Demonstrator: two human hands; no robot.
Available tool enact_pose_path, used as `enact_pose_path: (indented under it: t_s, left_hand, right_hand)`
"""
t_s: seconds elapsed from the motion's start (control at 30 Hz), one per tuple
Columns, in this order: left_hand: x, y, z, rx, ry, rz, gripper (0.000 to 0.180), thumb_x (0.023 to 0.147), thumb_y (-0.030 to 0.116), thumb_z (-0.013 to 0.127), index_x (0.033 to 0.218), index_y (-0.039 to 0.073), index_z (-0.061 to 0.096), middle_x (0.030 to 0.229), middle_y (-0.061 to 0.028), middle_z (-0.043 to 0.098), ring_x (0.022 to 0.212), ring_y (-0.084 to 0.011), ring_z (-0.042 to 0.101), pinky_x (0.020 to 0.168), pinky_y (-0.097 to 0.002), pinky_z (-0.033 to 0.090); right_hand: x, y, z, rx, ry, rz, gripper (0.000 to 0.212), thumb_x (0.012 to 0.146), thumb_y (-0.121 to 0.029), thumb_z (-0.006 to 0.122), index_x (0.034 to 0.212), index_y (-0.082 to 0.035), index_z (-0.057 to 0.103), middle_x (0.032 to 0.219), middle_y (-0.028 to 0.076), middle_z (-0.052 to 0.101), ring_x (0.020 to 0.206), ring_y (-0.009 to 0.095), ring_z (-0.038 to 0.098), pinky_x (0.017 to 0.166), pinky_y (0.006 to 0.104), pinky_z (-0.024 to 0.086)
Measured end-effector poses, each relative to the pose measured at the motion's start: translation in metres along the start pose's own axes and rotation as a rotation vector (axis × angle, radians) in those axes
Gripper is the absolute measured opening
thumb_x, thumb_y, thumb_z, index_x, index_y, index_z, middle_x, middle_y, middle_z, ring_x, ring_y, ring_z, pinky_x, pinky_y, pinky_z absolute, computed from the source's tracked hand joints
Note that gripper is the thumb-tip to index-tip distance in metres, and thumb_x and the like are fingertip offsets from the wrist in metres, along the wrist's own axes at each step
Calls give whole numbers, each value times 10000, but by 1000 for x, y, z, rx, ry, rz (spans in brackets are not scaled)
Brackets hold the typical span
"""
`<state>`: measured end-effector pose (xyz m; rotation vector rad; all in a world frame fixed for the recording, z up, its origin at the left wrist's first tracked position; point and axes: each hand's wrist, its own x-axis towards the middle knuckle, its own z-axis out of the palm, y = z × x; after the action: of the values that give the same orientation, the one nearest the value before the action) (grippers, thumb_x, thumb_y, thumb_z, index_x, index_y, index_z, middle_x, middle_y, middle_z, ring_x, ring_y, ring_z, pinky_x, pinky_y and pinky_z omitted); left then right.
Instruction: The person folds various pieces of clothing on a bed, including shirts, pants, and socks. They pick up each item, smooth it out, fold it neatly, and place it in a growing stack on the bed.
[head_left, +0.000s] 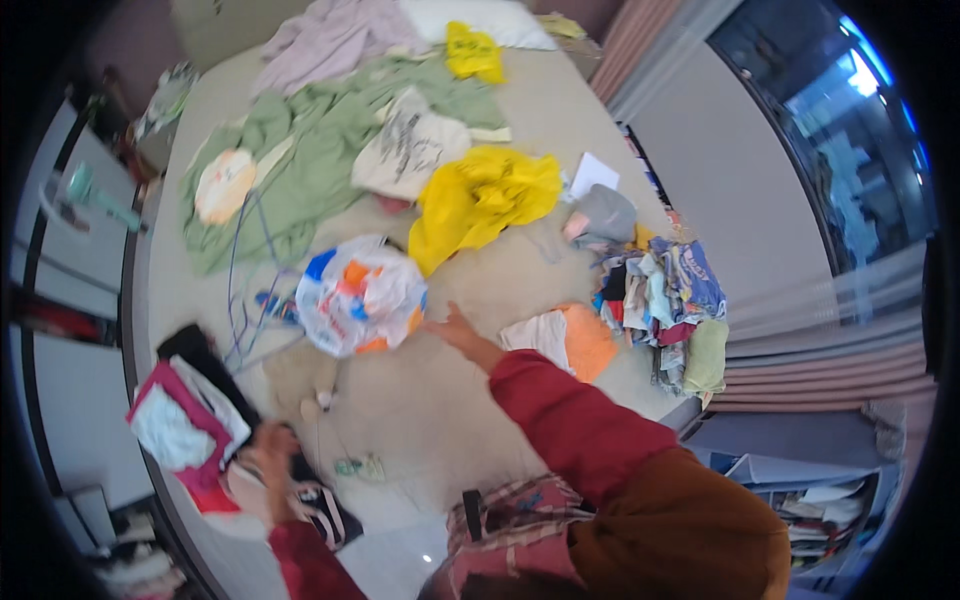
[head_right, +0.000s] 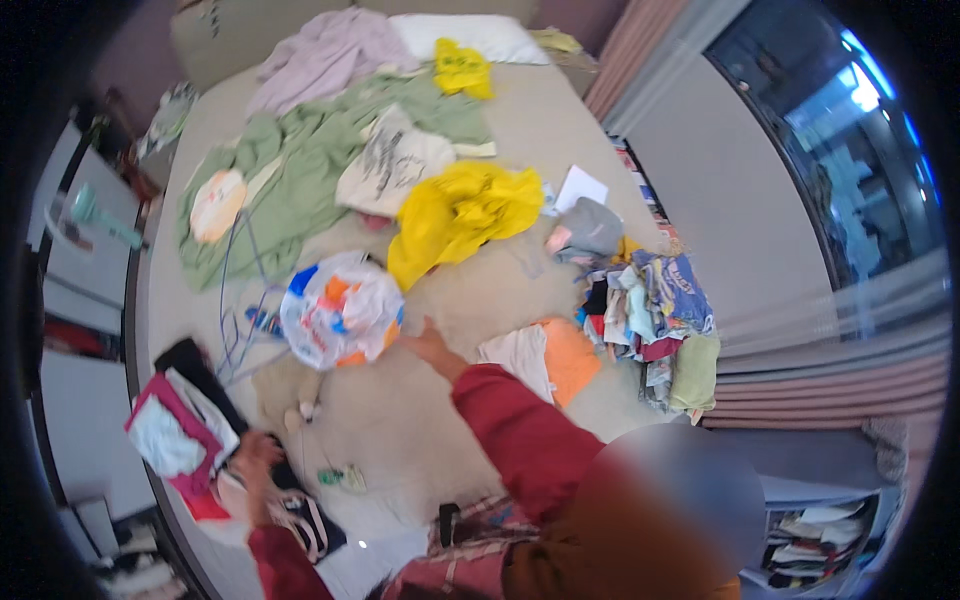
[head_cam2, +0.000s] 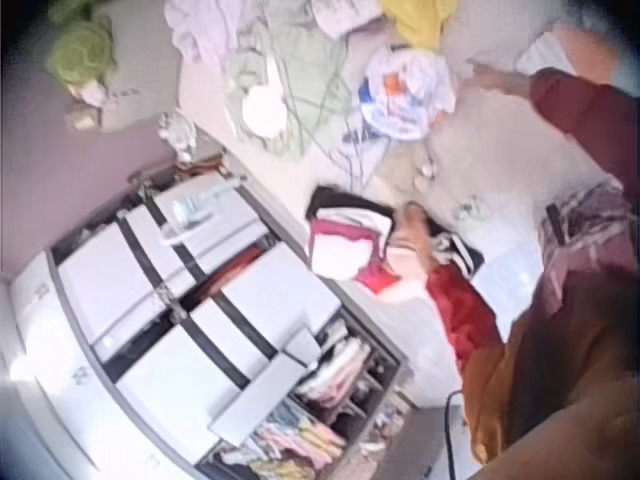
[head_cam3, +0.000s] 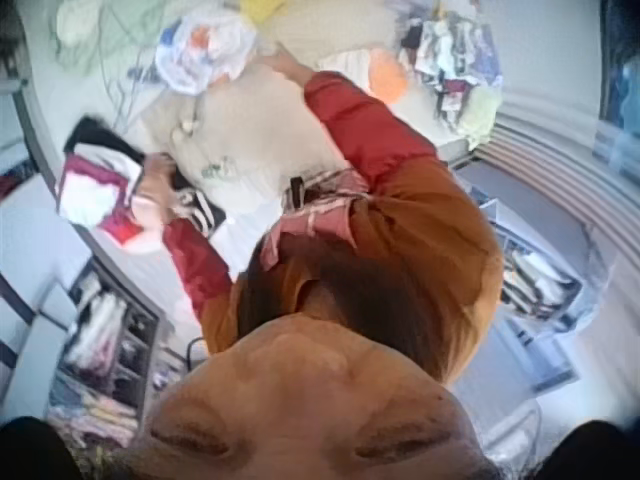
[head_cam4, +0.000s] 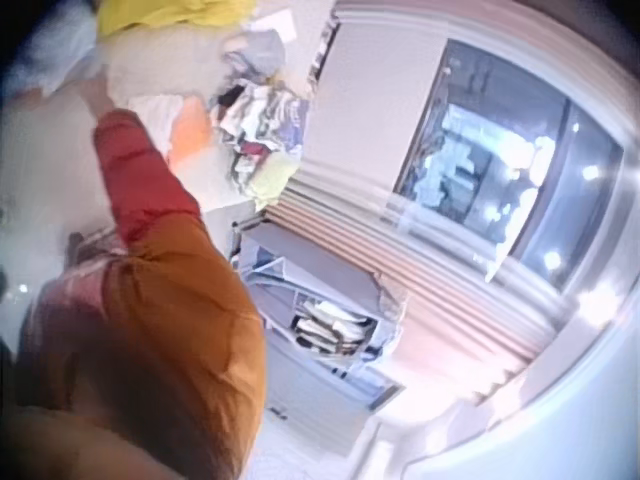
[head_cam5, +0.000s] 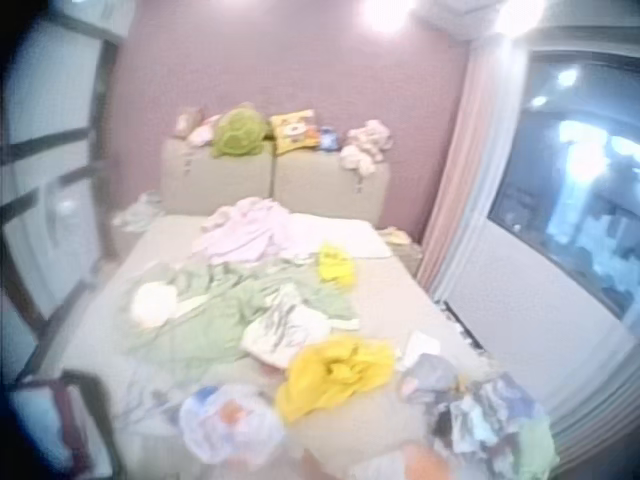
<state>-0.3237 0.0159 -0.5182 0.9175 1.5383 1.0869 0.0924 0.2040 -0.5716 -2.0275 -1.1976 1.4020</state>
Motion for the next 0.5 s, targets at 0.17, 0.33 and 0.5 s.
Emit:
enact_pose_path:
  t_s: [0.17,0.33,0.5]
  left_hand:
    - [-16,32,140,-164,-172,-260,597,909,304,560,1366,41,278,1139,-177,543,931,-256,617,751,-367,530]
    - [-4,66,191,-619,42,-291,624,925,370,515,1387,74,217,1304,-167,420,1086,-287,541,853,-439,487]
    - [12,32,209,-480,-63,-308,462,719,-122,575,1159,-3,501,1064,-85,594,947,-201,591,800,-300,476]
  right_hand:
    - [25,-39,49,180,2,-183,640,726,-249,631,1278,-37,387,1114,220,571,999,345,590,813,415,475]
    - [-68,-30,47,-28,-293,-1008,408,758,-172,573,1146,-54,523,947,169,599,841,357,584,726,412,470]
    - [-120,12,-20,-225,-826,-737,393,801,-215,627,1139,-41,528,1013,162,612,939,293,586,796,388,452]
